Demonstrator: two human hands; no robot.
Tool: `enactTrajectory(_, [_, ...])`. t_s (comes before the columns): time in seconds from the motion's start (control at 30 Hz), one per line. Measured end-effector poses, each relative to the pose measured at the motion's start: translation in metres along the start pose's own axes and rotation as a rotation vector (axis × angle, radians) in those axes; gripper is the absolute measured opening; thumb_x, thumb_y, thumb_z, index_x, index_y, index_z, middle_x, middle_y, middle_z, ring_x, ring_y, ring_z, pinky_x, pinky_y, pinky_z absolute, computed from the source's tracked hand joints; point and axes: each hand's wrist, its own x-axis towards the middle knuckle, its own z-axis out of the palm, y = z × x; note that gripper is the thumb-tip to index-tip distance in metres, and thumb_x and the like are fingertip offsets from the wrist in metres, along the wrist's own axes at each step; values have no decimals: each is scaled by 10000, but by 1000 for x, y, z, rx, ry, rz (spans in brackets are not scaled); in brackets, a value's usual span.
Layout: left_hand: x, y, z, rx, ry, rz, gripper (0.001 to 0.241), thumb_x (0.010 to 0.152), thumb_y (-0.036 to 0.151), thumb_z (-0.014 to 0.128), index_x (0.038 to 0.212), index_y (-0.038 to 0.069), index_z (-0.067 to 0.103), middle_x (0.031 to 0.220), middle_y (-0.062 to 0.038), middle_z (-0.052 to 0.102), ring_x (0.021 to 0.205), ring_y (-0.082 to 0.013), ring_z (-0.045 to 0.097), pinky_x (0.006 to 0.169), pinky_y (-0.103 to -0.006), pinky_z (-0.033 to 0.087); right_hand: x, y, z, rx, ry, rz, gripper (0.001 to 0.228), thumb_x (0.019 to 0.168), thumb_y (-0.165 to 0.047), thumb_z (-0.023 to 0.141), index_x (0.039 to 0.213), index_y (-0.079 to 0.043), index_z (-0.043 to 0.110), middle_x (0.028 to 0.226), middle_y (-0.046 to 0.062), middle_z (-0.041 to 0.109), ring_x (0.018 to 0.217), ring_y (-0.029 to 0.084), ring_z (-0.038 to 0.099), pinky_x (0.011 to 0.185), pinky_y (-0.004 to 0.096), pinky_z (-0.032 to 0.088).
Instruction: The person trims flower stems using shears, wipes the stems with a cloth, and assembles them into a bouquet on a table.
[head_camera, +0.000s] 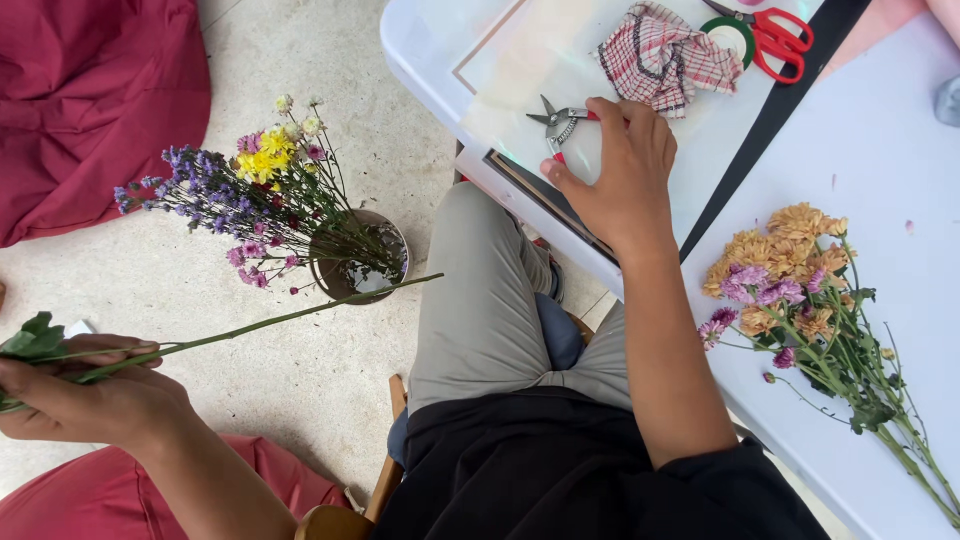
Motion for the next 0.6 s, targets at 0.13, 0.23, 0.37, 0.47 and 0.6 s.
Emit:
enactTrajectory(0.13, [7, -5, -9, 41, -25, 52, 606, 1156, 389, 552, 671, 80, 364, 532, -136, 421, 476, -323, 570, 470, -361, 411, 6, -10, -23, 275, 75, 32, 535, 968, -390, 748, 1379, -103, 563, 1288, 101, 576, 1172, 286, 544, 1016, 525, 378])
enactTrajectory(0.23, [8, -3, -18, 41, 27, 23, 603, 1146, 342, 555, 632, 85, 374, 532, -127, 425, 467, -315, 558, 469, -335, 375, 15, 13, -22, 266, 137, 146, 685, 1037, -246, 821, 1532, -175, 352, 1099, 47, 665, 905, 220, 643, 885, 474, 498])
enactTrajectory(0.37, [9, -2, -21, 54, 78, 7, 505, 1115, 299, 553, 683, 70, 428, 569, -119, 440, 456, -309, 529, 459, -344, 379, 35, 38, -8, 279, 64, 366, 610, 1005, -205, 764, 1517, -144, 438, 792, -27, 702, 842, 204, 700, 841, 456, 516])
enactTrajectory(0.47, [10, -4, -20, 8, 123, 16, 483, 1098, 299, 579, 710, 81, 390, 562, -117, 419, 430, -307, 506, 447, -354, 387, 38, 42, 2, 281, 265, 297, 249, 964, -32, 732, 1137, -132, 583, 765, -1, 670, 631, 158, 604, 646, 367, 534])
enactTrajectory(0.6, [14, -2, -9, -85, 253, -26, 429, 996, 406, 708, 975, 58, 457, 617, -175, 491, 403, -316, 501, 415, -400, 454, 25, 20, -19, 386, 449, -39, 275, 1040, -41, 797, 1234, -66, 603, 1153, 136, 483, 883, 230, 561, 712, 362, 459])
